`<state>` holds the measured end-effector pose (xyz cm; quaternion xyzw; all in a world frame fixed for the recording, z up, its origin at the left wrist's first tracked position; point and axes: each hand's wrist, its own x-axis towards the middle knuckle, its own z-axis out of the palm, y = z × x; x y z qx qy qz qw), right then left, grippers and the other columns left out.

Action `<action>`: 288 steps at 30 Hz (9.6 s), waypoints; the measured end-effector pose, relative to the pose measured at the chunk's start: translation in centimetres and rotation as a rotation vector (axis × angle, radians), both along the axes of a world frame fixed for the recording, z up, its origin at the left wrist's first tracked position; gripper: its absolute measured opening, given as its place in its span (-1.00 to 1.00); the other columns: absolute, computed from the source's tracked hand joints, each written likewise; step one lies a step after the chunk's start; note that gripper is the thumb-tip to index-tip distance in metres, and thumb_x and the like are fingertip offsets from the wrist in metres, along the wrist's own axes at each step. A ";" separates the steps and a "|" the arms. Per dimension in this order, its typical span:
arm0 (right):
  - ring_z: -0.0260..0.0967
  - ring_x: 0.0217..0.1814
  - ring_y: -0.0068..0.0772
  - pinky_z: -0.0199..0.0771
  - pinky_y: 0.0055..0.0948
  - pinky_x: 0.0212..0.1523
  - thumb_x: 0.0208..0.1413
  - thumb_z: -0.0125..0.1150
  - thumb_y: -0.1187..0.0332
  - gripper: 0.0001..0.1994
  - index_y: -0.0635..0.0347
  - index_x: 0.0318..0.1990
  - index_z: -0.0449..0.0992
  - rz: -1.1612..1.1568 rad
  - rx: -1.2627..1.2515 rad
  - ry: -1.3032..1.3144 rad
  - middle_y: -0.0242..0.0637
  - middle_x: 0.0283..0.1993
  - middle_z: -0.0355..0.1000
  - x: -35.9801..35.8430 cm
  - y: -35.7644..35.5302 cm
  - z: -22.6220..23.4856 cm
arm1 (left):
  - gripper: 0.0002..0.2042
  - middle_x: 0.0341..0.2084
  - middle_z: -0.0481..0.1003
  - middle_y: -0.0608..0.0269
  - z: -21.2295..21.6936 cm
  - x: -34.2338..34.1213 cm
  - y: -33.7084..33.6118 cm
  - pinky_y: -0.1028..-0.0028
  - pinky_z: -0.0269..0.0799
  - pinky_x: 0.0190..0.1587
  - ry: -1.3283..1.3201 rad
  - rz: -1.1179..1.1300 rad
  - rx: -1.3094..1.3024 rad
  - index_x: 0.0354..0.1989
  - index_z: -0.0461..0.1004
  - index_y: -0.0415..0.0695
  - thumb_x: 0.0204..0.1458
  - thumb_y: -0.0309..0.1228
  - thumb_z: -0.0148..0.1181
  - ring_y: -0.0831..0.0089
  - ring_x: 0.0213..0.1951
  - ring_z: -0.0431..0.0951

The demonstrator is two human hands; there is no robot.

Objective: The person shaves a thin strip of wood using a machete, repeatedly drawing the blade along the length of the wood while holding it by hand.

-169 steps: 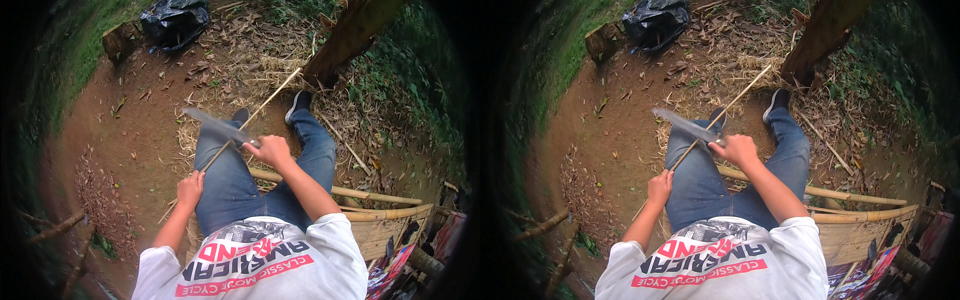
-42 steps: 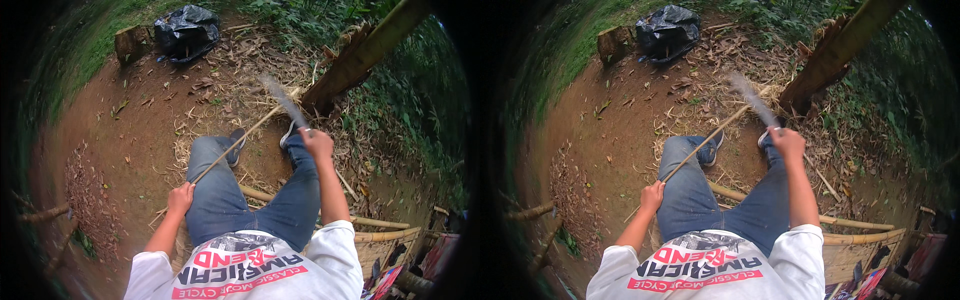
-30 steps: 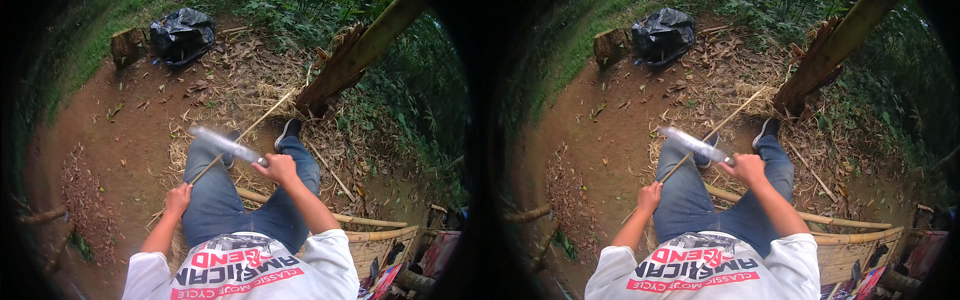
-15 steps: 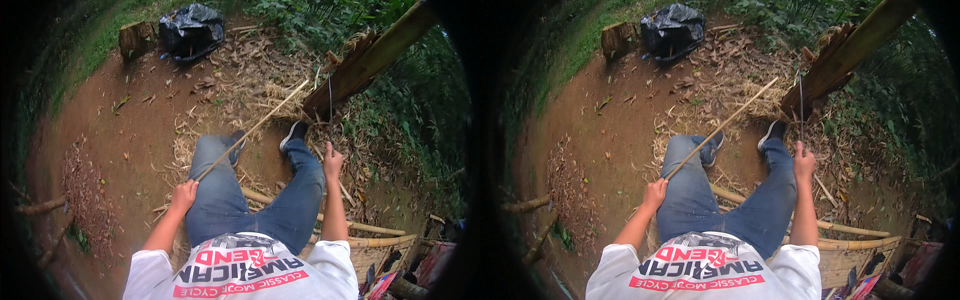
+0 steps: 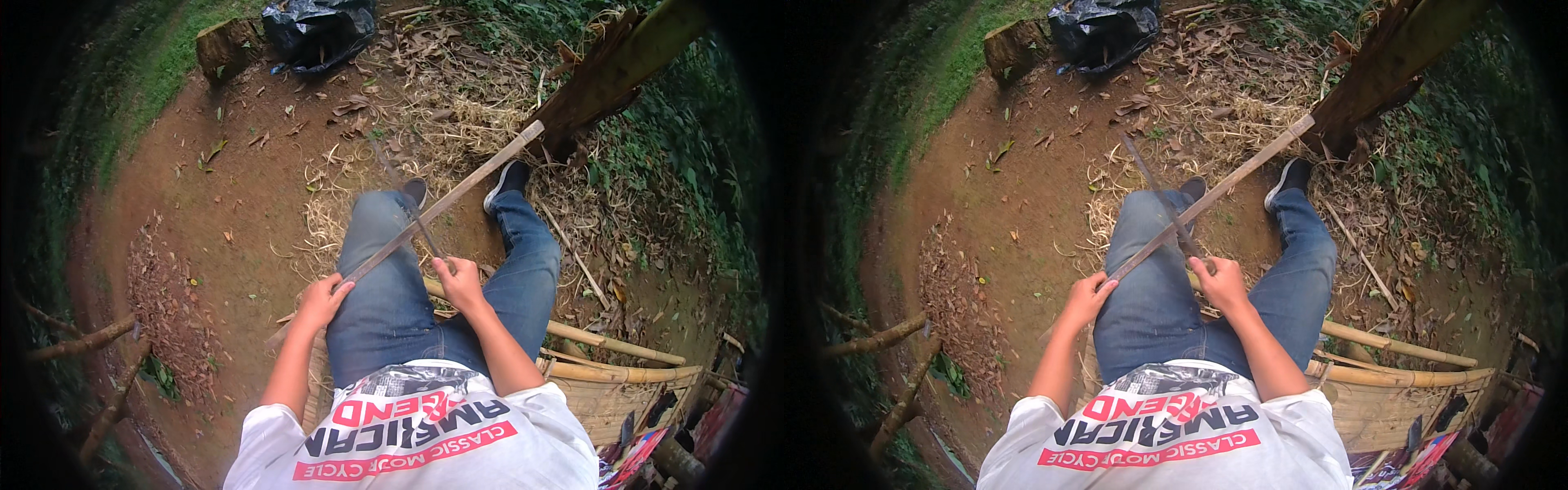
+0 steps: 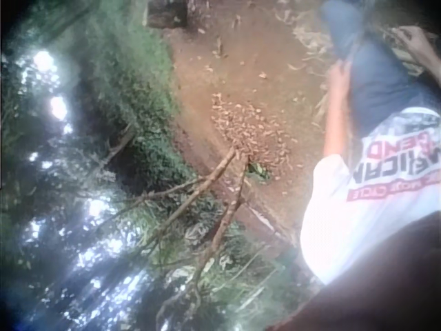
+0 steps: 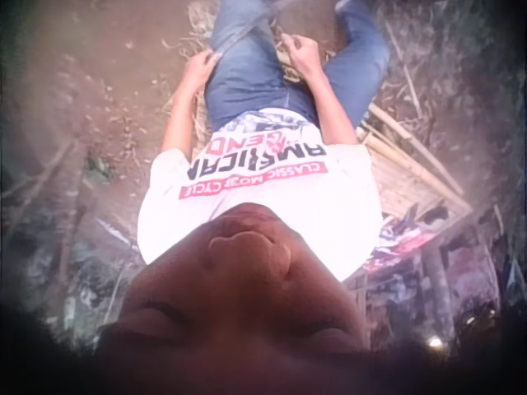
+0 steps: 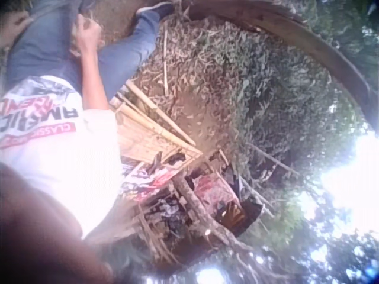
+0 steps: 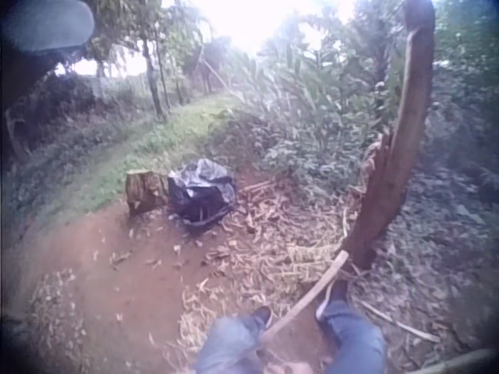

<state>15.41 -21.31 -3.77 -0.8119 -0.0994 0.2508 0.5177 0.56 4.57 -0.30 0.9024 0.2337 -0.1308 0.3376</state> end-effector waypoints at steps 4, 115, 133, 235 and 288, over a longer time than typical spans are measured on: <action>0.46 -0.46 0.09 0.42 -0.12 -0.37 0.04 0.16 -0.20 -0.40 0.31 -0.51 0.56 0.176 -0.119 -0.049 0.05 -0.58 0.45 0.7 1.7 0.9 | -0.63 -0.68 0.41 0.19 0.9 1.1 1.0 0.37 0.36 -0.39 0.075 -0.040 -0.187 -0.39 0.45 -0.29 0.19 -0.15 0.11 0.45 -0.53 0.41; 0.29 -0.54 -0.60 0.30 -0.50 -0.51 -0.16 0.15 0.62 -0.84 0.34 -0.33 0.46 0.013 -0.212 0.074 -0.41 -0.53 0.39 15.6 -4.2 -2.4 | -0.47 -0.82 0.10 0.54 -2.4 5.3 3.4 0.58 -0.12 -0.75 0.498 0.230 -0.929 -0.70 0.10 0.03 0.26 0.05 -0.05 0.71 -0.79 0.00; 0.27 -0.53 -0.65 0.28 -0.53 -0.52 -0.18 0.19 0.59 -0.89 0.31 -0.42 0.43 -0.110 -0.080 0.182 -0.43 -0.51 0.40 14.2 -3.0 -3.4 | -0.44 -0.83 0.07 0.57 -2.6 5.6 3.6 0.59 -0.16 -0.76 0.554 0.234 -0.905 -0.72 0.07 0.06 0.24 0.14 -0.10 0.71 -0.80 -0.04; 0.48 -0.40 -0.36 0.42 -0.35 -0.33 -0.20 0.20 0.55 -0.77 0.34 -0.27 0.50 -0.211 -0.126 -0.014 -0.04 -0.44 0.51 5.6 -0.8 -0.9 | -0.72 -0.56 0.48 -0.27 -2.8 -6.3 0.6 -0.03 0.42 -0.31 0.075 -0.040 0.267 -0.45 0.48 -0.31 0.10 -0.28 0.10 -0.21 -0.43 0.52; 0.55 -0.27 -0.02 0.49 -0.23 -0.19 -0.26 0.16 0.57 -0.60 0.35 -0.12 0.52 0.183 -0.206 -0.183 0.08 -0.33 0.54 1.2 -1.1 -3.3 | -0.67 -0.51 0.47 -0.32 -1.9 -4.5 0.1 -0.03 0.40 -0.27 0.149 -0.017 0.258 -0.45 0.50 -0.33 0.14 -0.25 0.06 -0.25 -0.36 0.51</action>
